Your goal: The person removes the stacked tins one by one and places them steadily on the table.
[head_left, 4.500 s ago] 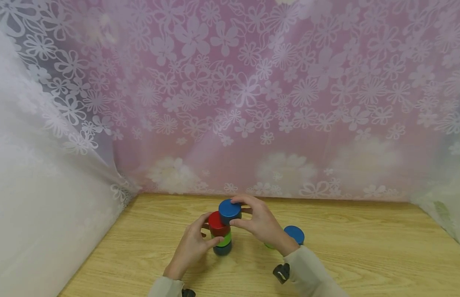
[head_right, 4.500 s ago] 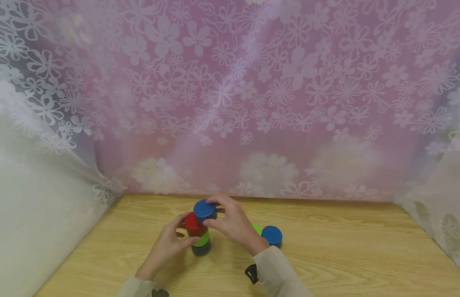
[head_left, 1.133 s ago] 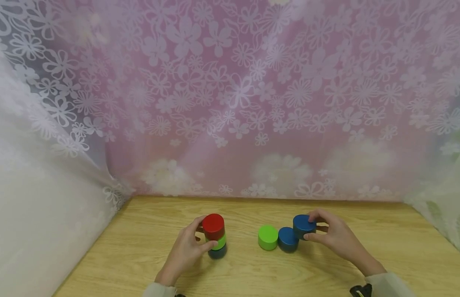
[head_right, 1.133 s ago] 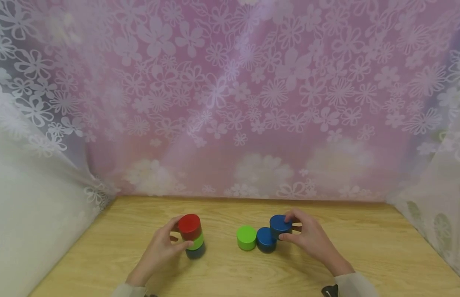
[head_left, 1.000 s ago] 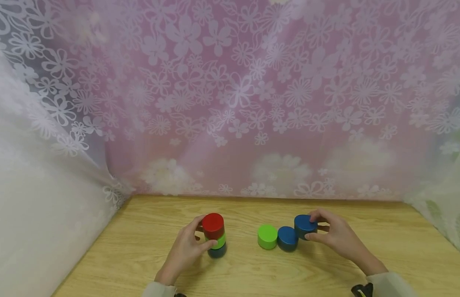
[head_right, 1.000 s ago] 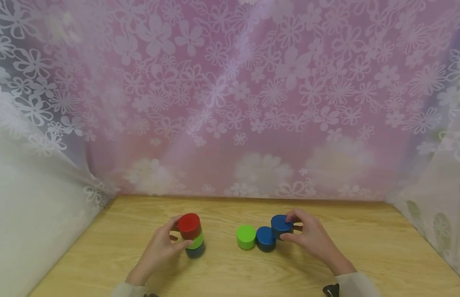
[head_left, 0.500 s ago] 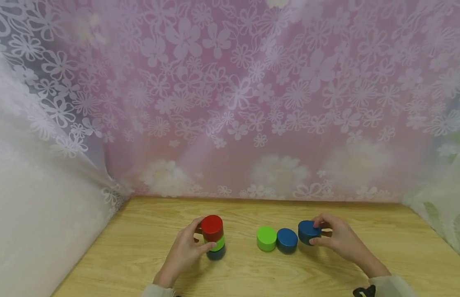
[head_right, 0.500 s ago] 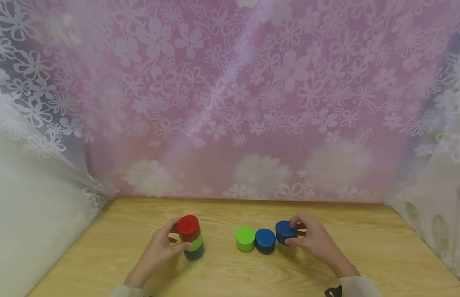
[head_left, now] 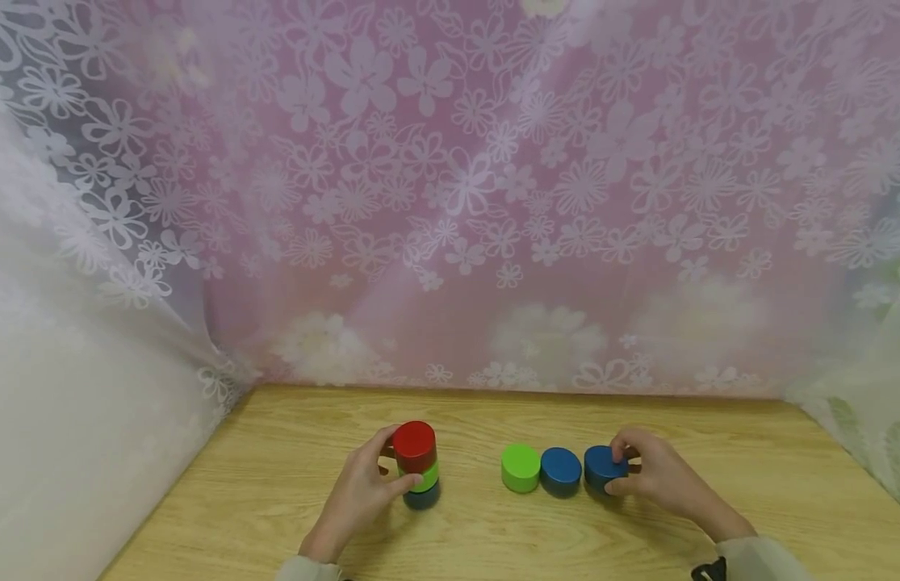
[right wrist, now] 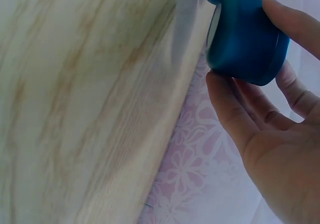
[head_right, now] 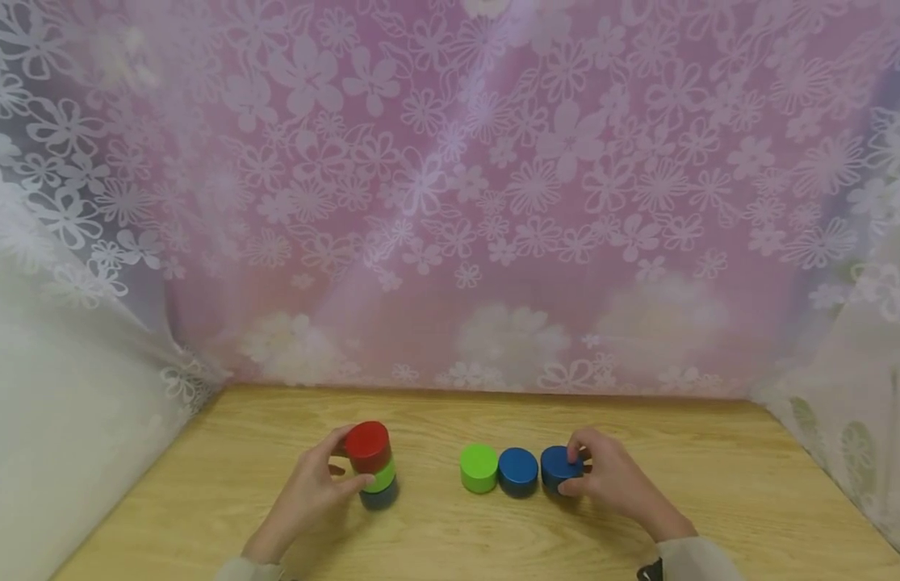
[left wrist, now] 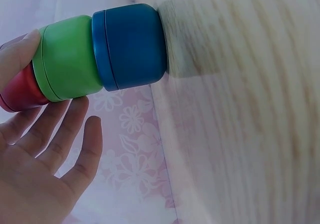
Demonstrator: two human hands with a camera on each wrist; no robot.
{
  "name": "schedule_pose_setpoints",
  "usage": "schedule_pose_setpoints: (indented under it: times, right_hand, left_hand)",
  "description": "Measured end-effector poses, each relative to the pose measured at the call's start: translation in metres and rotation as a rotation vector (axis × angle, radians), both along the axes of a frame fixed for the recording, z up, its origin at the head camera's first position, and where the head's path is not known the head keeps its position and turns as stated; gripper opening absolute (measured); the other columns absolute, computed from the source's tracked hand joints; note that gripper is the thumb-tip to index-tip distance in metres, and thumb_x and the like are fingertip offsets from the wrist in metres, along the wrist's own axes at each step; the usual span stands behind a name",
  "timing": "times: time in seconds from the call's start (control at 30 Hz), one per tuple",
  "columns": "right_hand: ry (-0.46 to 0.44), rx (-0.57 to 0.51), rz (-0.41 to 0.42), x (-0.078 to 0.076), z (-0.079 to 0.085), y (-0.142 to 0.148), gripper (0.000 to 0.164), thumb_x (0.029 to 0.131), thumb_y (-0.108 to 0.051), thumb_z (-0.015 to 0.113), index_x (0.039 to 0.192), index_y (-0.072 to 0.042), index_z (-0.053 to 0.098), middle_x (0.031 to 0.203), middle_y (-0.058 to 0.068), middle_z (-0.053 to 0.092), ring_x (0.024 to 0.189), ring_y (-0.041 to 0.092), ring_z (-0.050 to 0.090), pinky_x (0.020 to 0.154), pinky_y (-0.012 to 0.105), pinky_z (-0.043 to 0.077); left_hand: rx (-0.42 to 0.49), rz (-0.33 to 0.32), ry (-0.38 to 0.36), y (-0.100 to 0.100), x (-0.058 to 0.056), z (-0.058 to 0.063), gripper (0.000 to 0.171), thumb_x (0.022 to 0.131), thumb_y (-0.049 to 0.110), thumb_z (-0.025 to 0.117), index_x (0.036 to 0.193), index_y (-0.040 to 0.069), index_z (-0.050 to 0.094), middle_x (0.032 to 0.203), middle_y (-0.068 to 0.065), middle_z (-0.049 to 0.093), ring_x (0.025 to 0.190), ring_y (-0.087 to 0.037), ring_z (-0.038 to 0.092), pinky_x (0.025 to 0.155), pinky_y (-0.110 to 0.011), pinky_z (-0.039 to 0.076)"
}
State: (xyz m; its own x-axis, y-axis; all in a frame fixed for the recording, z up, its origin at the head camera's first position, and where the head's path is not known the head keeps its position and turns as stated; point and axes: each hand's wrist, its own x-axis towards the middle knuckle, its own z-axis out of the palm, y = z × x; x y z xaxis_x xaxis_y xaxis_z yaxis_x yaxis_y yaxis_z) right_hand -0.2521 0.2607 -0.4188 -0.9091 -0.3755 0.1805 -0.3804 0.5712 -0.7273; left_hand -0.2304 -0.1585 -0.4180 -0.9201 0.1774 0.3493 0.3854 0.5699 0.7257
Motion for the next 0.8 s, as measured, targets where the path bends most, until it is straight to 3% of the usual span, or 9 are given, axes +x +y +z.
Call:
schedule_pose_setpoints:
  times: [0.37, 0.8]
  right_hand:
    - [-0.016, 0.036, 0.002, -0.0050, -0.0067, -0.0018, 0.041, 0.072, -0.004, 0.089, 0.085, -0.008, 0.051, 0.103, 0.013, 0.060, 0.102, 0.049, 0.064, 0.079, 0.054, 0.058]
    - [-0.031, 0.043, 0.022, -0.0062, -0.0100, -0.0020, 0.039, 0.075, -0.003, 0.088, 0.087, -0.008, 0.051, 0.103, 0.011, 0.056, 0.104, 0.048, 0.063, 0.077, 0.046, 0.058]
  left_hand:
    - [-0.011, -0.001, 0.010, -0.0006, 0.0007, -0.0010, 0.062, 0.078, 0.011, 0.089, 0.133, 0.003, 0.059, 0.114, -0.004, 0.070, 0.100, -0.025, 0.063, 0.075, -0.032, 0.055]
    - [-0.010, -0.004, 0.011, -0.0005, -0.0002, -0.0005, 0.063, 0.078, 0.011, 0.089, 0.134, 0.004, 0.059, 0.116, -0.005, 0.069, 0.101, -0.026, 0.064, 0.075, -0.033, 0.055]
